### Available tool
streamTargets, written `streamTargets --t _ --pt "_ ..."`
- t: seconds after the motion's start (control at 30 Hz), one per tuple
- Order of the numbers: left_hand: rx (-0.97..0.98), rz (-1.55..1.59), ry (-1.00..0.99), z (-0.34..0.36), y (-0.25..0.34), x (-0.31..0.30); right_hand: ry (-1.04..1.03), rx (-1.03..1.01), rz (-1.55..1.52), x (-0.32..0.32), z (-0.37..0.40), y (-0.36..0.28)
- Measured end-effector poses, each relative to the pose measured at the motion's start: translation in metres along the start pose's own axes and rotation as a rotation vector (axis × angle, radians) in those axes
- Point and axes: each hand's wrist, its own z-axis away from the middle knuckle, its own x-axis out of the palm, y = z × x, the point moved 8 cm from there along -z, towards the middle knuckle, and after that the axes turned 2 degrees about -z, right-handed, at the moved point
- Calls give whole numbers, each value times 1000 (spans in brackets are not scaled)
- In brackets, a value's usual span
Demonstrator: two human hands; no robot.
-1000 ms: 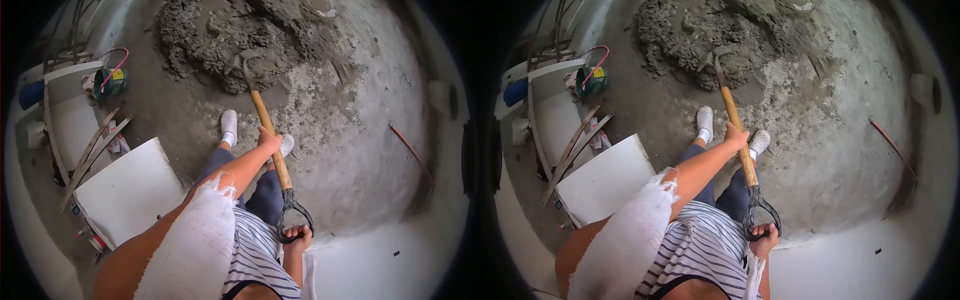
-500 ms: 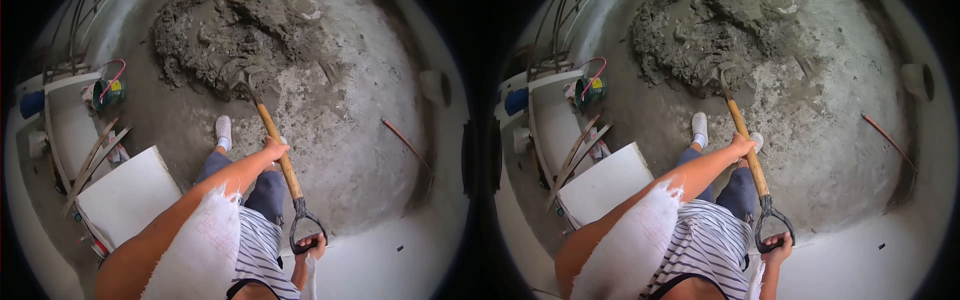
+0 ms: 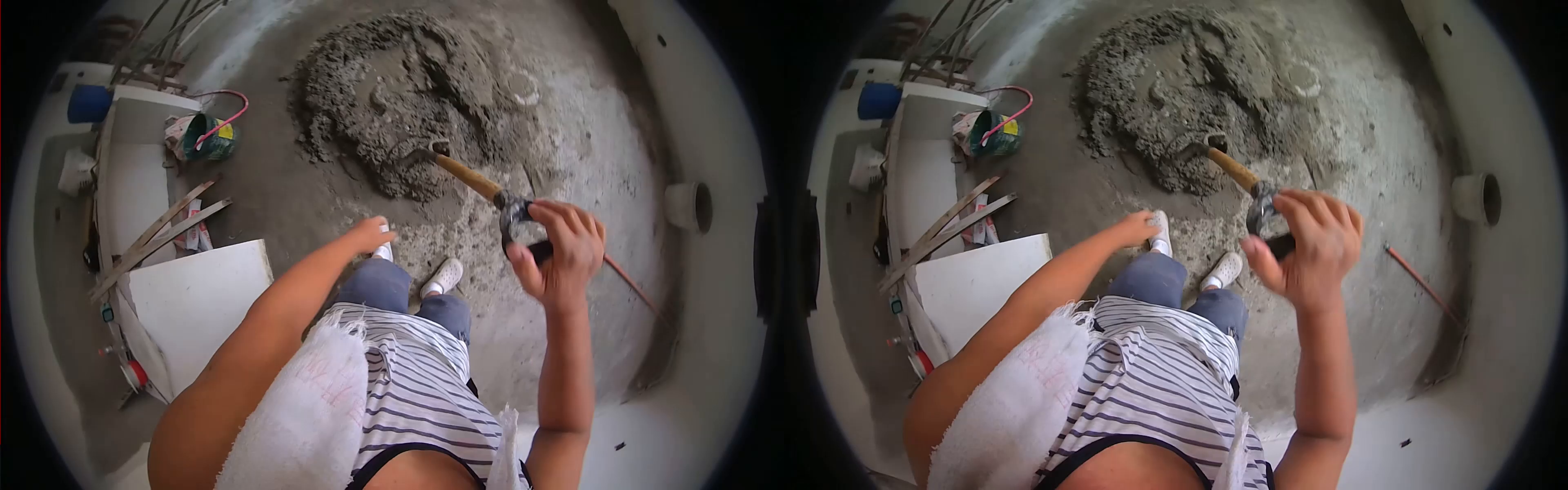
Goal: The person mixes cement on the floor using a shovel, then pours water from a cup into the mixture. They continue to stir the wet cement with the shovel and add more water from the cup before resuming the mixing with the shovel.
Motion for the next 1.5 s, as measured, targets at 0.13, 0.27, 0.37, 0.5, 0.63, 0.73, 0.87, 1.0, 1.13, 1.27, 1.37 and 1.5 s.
streamTargets --t 0.13,0.27,0.37,0.5,0.63,0.73,0.87,1.0,1.13,1.27,1.37,1.5 --pt "-383 222 46 67 -128 -51 -142 38 157 19 -80 -16" --pt "-565 472 76 148 -207 -56 -358 152 244 49 -135 -31" --pt "-614 571 45 184 -239 -36 -471 216 301 69 -163 -40" --pt "-678 566 -128 184 -275 -7 -507 244 311 86 -182 -59" --pt "-476 466 -14 110 -247 -52 -545 278 332 97 -183 -69" --pt "-236 650 -25 18 -185 -59 -564 308 325 104 -173 -84" --pt "-158 1115 -349 -37 -38 -56 -565 248 298 112 -144 -122" --pt "-264 1511 -563 -68 51 -24 -633 162 303 124 -84 -168" --pt "-513 1741 -496 -70 76 -1 -735 313 200 129 -17 -184" --pt "-595 1787 -507 -83 64 73 -798 418 174 122 49 -175" --pt "-660 1705 -415 -61 60 112 -810 414 93 110 112 -167" --pt "-560 1567 -466 -5 85 170 -1009 532 67 75 238 -144"
